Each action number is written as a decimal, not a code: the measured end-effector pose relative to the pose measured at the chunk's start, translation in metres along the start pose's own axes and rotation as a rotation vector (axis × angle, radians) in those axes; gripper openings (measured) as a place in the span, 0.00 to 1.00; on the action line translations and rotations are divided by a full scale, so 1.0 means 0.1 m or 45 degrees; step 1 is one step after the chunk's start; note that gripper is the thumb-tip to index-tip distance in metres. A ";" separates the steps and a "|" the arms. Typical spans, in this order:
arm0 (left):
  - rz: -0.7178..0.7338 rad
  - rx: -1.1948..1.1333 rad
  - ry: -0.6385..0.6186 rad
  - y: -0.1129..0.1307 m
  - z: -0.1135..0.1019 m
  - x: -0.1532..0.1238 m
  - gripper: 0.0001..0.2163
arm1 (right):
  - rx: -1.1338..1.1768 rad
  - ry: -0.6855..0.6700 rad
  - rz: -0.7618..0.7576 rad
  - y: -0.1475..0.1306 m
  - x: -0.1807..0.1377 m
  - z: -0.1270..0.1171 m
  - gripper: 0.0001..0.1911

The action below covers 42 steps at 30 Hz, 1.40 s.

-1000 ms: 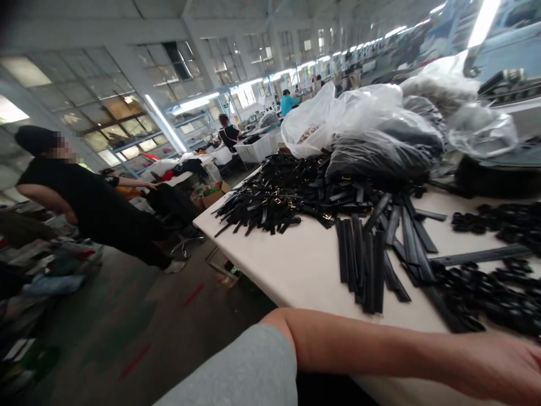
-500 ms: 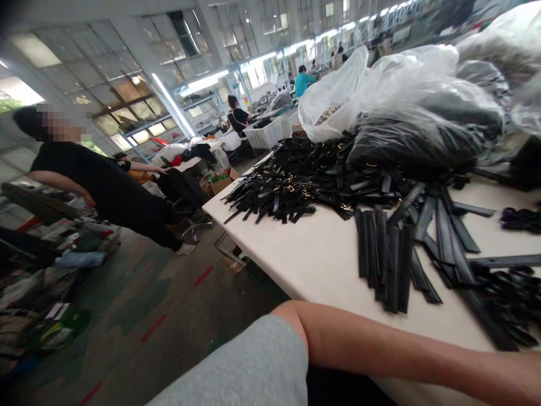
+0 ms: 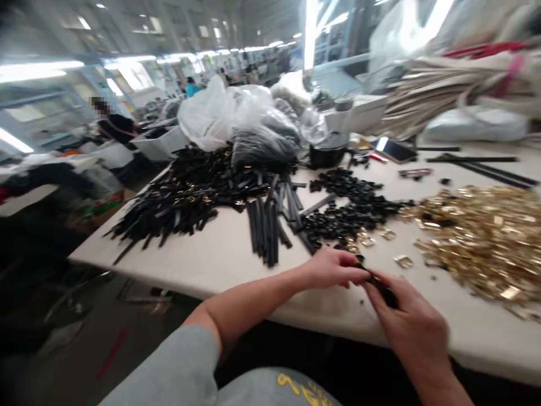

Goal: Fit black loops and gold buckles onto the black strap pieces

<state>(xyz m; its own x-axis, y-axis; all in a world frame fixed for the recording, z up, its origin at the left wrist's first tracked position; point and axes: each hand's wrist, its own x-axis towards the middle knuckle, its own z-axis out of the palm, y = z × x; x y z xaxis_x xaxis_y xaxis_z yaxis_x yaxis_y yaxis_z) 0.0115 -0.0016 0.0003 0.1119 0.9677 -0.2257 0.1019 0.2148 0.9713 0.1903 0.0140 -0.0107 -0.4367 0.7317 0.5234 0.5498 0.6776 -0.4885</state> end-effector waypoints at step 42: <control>0.434 1.310 0.312 0.48 -0.08 0.57 0.04 | -0.105 -0.106 0.265 0.22 -0.05 -0.21 0.12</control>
<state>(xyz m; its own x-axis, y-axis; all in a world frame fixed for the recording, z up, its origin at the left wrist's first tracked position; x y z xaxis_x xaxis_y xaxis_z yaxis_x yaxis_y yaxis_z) 0.0145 0.0649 0.0350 0.1036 0.9796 0.1723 0.8872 -0.1693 0.4291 0.2200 0.0233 -0.0094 -0.3630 0.8609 0.3564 0.6891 0.5055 -0.5192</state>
